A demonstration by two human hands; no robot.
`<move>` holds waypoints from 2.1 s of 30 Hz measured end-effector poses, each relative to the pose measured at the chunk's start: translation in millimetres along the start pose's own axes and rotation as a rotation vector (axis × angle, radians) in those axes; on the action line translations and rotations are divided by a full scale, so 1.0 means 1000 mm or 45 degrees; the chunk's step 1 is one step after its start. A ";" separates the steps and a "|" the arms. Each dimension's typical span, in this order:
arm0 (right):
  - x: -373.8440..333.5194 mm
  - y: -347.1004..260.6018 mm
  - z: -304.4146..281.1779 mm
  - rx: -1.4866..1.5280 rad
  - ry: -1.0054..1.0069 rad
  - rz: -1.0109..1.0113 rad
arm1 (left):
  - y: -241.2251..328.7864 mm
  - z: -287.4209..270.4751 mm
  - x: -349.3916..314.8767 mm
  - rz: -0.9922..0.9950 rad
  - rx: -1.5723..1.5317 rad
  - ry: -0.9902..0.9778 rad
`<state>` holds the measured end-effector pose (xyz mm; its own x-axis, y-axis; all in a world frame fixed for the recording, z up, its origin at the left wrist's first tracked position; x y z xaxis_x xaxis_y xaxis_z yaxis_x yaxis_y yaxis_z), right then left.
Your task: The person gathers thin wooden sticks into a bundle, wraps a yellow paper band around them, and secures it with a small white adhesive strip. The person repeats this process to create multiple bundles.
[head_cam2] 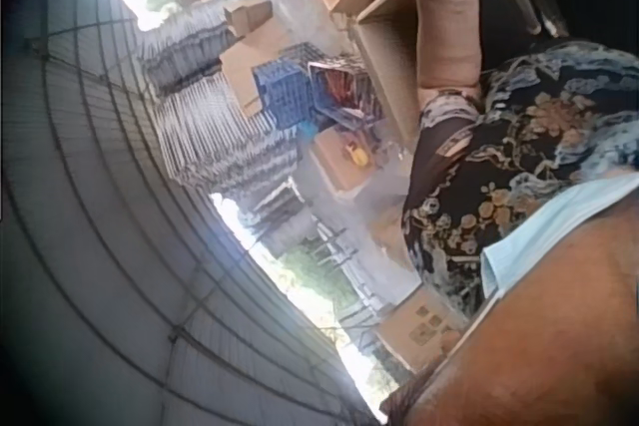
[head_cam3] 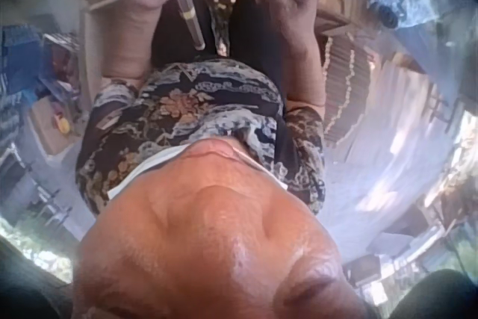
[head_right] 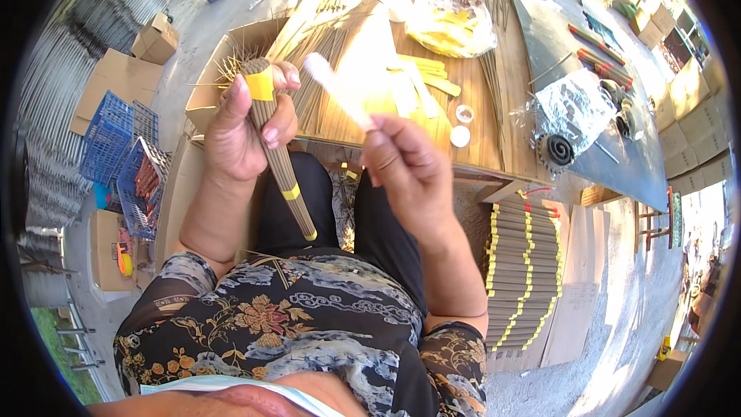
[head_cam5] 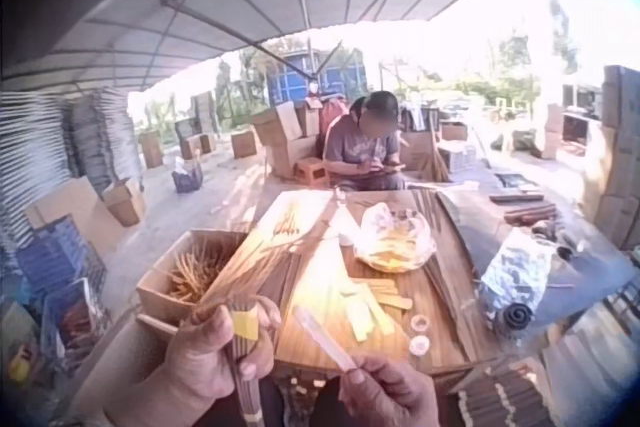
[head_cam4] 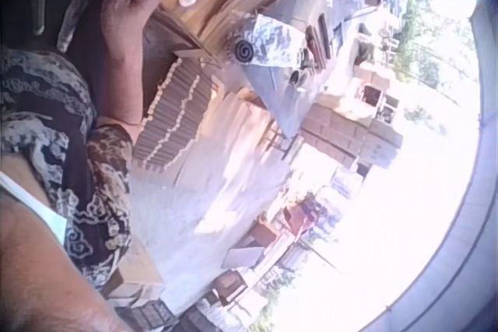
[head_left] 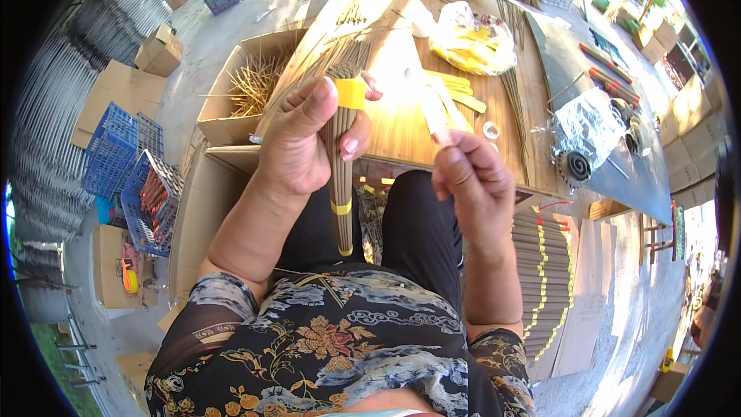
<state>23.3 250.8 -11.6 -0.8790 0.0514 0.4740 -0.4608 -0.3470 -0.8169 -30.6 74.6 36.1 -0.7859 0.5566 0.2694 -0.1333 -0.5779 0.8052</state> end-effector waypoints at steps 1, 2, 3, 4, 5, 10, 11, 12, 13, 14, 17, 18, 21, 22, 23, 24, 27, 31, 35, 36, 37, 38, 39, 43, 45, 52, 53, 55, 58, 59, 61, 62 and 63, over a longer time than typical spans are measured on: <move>0.000 0.001 0.007 0.014 -0.045 -0.001 | 0.001 0.001 -0.001 0.010 -0.027 0.014; -0.002 0.002 0.013 0.029 -0.087 0.004 | 0.002 0.001 -0.003 0.016 -0.057 0.032; -0.002 0.003 0.019 0.038 -0.078 0.015 | 0.003 0.000 -0.005 0.022 -0.087 0.051; -0.002 0.003 0.024 0.017 -0.107 0.022 | 0.004 -0.001 -0.006 -0.007 -0.090 0.005; -0.003 0.005 0.027 -0.005 -0.134 0.029 | 0.003 -0.005 -0.007 -0.036 -0.095 -0.040; -0.005 0.004 0.048 -0.154 -0.096 -0.134 | 0.008 -0.003 -0.014 0.049 -0.058 0.085; -0.005 0.002 0.049 -0.272 -0.097 -0.205 | 0.009 -0.002 -0.015 0.061 -0.072 0.095; -0.004 0.001 0.051 -0.385 -0.093 -0.293 | 0.010 -0.002 -0.015 0.066 -0.082 0.091; -0.004 0.000 0.053 -0.498 -0.089 -0.382 | 0.010 -0.003 -0.016 0.072 -0.093 0.087; -0.003 0.000 0.056 -0.607 -0.082 -0.471 | 0.010 -0.004 -0.016 0.075 -0.102 0.084; 0.001 0.001 0.061 -0.644 -0.028 -0.539 | 0.007 -0.007 -0.018 0.072 -0.051 0.092; 0.001 0.003 0.063 -0.637 -0.030 -0.542 | 0.007 -0.007 -0.018 0.061 -0.058 0.087; 0.001 0.005 0.065 -0.621 -0.056 -0.531 | 0.007 -0.008 -0.021 0.061 -0.110 0.132; 0.000 0.005 0.065 -0.617 -0.079 -0.514 | 0.008 -0.009 -0.022 0.061 -0.111 0.143; -0.001 0.005 0.066 -0.612 -0.101 -0.497 | 0.009 -0.011 -0.023 0.061 -0.111 0.154; -0.001 0.005 0.066 -0.578 -0.092 -0.478 | 0.011 -0.012 -0.024 0.061 -0.111 0.165; -0.001 0.006 0.064 -0.524 -0.064 -0.454 | 0.010 -0.012 -0.024 0.058 -0.153 0.118; 0.002 0.006 0.065 -0.553 -0.072 -0.503 | 0.008 -0.010 -0.025 0.032 -0.109 0.093; 0.000 0.003 0.064 -0.638 -0.122 -0.557 | 0.008 -0.013 -0.024 0.031 -0.102 0.123; 0.000 0.003 0.064 -0.626 -0.119 -0.551 | 0.008 -0.014 -0.024 0.035 -0.091 0.127; 0.000 0.003 0.063 -0.615 -0.116 -0.545 | 0.008 -0.014 -0.024 0.037 -0.090 0.121; 0.000 0.003 0.062 -0.603 -0.113 -0.538 | 0.008 -0.015 -0.024 0.039 -0.088 0.117; 0.000 0.004 0.062 -0.592 -0.099 -0.521 | 0.007 -0.015 -0.024 0.040 -0.086 0.112; 0.005 0.000 0.064 -0.585 -0.084 -0.509 | 0.003 -0.014 -0.023 0.047 -0.044 0.107; 0.005 0.000 0.064 -0.604 -0.101 -0.511 | 0.002 -0.015 -0.023 0.061 -0.061 0.109; -0.002 0.006 0.058 -0.577 -0.100 -0.448 | 0.009 -0.016 -0.021 0.054 -0.161 0.117; -0.002 0.007 0.058 -0.573 -0.101 -0.434 | 0.010 -0.016 -0.021 0.058 -0.153 0.128; -0.004 0.007 0.055 -0.548 -0.095 -0.418 | 0.012 -0.016 -0.021 0.070 -0.137 0.124; -0.002 0.007 0.054 -0.500 -0.063 -0.392 | 0.012 -0.017 -0.021 0.082 -0.112 0.091; -0.002 0.008 0.053 -0.488 -0.042 -0.382 | 0.011 -0.016 -0.020 0.072 -0.109 0.077; 0.002 0.006 0.055 -0.516 -0.074 -0.442 | 0.009 -0.014 -0.020 0.065 -0.108 0.061; 0.003 0.006 0.056 -0.528 -0.092 -0.473 | 0.009 -0.014 -0.020 0.070 -0.109 0.060; 0.002 0.006 0.057 -0.529 -0.100 -0.460 | 0.009 -0.014 -0.020 0.075 -0.109 0.058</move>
<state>25.8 195.9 3.1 -0.6517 0.0228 0.7582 -0.7548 0.0792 -0.6511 -24.2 50.3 30.3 -0.8201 0.4937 0.2892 -0.1358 -0.6589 0.7399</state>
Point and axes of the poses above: each hand's wrist, its own x-axis towards the middle knuckle, its own z-axis out of the palm, y = z × x, the point moved 3 cm from there along x, towards the middle knuckle, and after that the axes turned 6 degrees about -z, right-handed, at the moved point
